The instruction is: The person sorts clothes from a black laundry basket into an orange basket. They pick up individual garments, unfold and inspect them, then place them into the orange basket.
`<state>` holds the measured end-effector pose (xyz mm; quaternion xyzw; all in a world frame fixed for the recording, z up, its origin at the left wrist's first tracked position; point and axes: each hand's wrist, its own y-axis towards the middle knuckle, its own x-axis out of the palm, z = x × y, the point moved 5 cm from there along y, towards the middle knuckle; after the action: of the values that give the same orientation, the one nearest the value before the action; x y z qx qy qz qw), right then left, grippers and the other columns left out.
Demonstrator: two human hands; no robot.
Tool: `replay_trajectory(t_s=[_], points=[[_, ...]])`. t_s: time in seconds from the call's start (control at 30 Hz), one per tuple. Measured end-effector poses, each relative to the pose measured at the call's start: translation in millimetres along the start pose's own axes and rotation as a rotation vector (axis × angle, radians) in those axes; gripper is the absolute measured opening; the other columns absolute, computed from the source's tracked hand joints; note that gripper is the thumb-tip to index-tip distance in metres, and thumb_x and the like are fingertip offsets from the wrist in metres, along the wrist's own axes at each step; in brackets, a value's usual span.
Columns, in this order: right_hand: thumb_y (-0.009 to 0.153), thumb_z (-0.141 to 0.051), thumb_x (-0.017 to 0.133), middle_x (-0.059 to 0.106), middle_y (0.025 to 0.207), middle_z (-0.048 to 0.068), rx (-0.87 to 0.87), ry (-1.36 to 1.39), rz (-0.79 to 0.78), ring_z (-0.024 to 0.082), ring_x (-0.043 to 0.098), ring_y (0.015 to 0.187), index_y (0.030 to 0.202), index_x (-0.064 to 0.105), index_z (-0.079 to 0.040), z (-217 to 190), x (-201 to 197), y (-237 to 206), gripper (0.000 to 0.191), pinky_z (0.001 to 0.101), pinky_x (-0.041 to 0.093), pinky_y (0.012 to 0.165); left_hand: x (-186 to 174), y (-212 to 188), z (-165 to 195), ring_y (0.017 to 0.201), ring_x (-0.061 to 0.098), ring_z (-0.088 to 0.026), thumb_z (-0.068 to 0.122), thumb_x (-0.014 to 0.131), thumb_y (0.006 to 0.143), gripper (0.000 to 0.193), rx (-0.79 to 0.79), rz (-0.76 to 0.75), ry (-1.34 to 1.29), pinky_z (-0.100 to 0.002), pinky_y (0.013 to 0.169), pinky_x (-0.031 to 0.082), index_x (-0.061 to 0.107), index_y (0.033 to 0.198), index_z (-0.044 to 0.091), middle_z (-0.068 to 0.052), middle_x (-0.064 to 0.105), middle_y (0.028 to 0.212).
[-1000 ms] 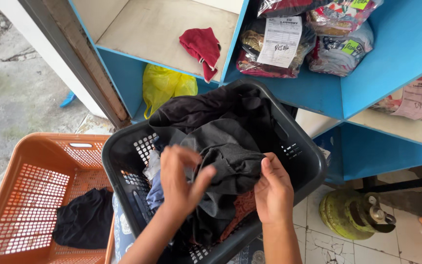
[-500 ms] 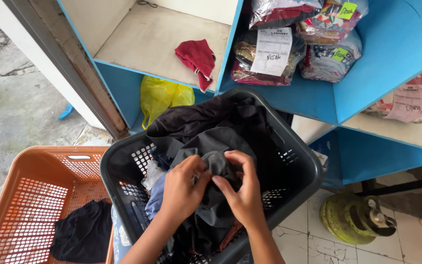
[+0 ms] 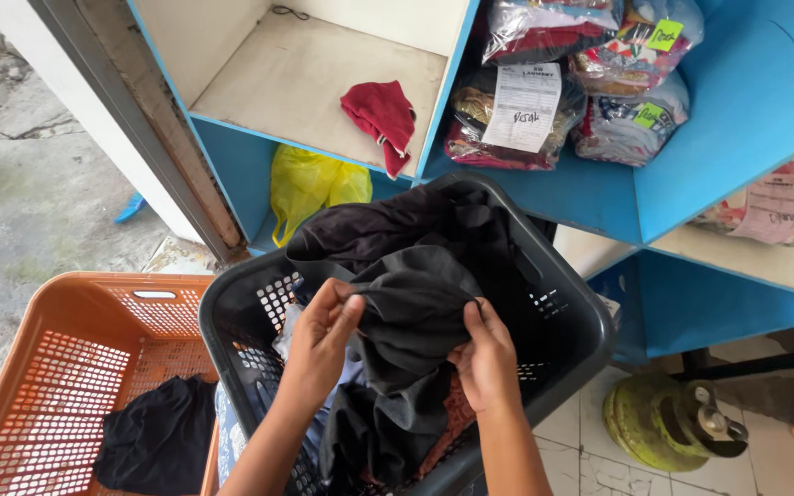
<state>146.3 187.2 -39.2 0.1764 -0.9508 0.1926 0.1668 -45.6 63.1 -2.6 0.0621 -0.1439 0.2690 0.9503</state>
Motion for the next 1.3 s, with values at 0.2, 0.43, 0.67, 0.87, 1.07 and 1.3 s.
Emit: replay_trajectory(t_s=[0.2, 0.43, 0.67, 0.87, 1.07, 1.3], points=[[0.114, -0.027, 0.049, 0.067, 0.076, 0.001, 0.101, 0.679, -0.406, 0.012, 0.061, 0.061, 0.106, 0.067, -0.006, 4, -1, 13, 0.029, 0.0263, 0.050, 0.059, 10, -10, -43, 0.092, 0.073, -0.018, 0.023, 0.051, 0.105, 0.018, -0.237, 0.173, -0.673, -0.036, 0.093, 0.056, 0.057, 0.093, 0.011, -0.005, 0.073, 0.098], [0.108, -0.021, 0.041, 0.074, 0.107, 0.005, 0.311, 0.731, 0.091, 0.016, 0.072, 0.094, 0.111, 0.066, -0.005, -7, -10, 0, 0.030, 0.0281, 0.057, 0.081, 31, -16, -48, 0.096, 0.069, -0.020, 0.031, 0.045, 0.103, 0.033, -0.534, 0.178, -0.880, -0.037, 0.096, 0.053, 0.067, 0.100, 0.006, -0.008, 0.074, 0.102], [0.099, -0.026, 0.058, 0.069, 0.113, 0.007, -0.106, 0.408, -0.001, 0.020, 0.065, 0.107, 0.118, 0.062, -0.004, -54, 27, -33, 0.029, 0.0385, 0.050, 0.098, 27, -23, 32, 0.106, 0.067, -0.017, 0.019, 0.061, 0.100, 0.017, 0.095, 0.050, -0.093, -0.035, 0.093, 0.051, 0.055, 0.114, 0.013, -0.006, 0.071, 0.116], [0.085, -0.012, 0.075, 0.064, 0.111, 0.010, -0.205, 0.049, -0.180, 0.020, 0.063, 0.103, 0.126, 0.054, -0.003, -65, 44, -39, 0.047, 0.0353, 0.053, 0.090, 57, -42, 71, 0.101, 0.065, -0.023, 0.033, 0.082, 0.079, 0.044, 0.696, 0.007, 0.893, -0.031, 0.085, 0.050, 0.063, 0.109, 0.008, -0.010, 0.072, 0.111], [0.078, 0.003, 0.070, 0.056, 0.111, 0.010, -0.471, -0.565, -0.163, 0.014, 0.057, 0.098, 0.124, 0.046, -0.005, -55, 42, -47, 0.053, 0.0285, 0.051, 0.087, 39, -18, 3, 0.066, 0.055, -0.015, 0.015, 0.069, 0.097, 0.015, -0.083, 0.114, 0.399, -0.032, 0.060, 0.042, 0.058, 0.098, 0.005, -0.013, 0.070, 0.071], [0.086, 0.008, 0.064, 0.069, 0.110, 0.011, -0.454, -0.818, -0.143, 0.019, 0.065, 0.094, 0.113, 0.050, -0.005, -33, 25, -38, 0.033, 0.0307, 0.050, 0.085, 18, -7, -24, 0.079, 0.061, -0.010, 0.009, 0.062, 0.099, 0.014, -0.075, 0.110, -0.561, -0.025, 0.073, 0.050, 0.050, 0.091, 0.010, -0.002, 0.066, 0.085]])
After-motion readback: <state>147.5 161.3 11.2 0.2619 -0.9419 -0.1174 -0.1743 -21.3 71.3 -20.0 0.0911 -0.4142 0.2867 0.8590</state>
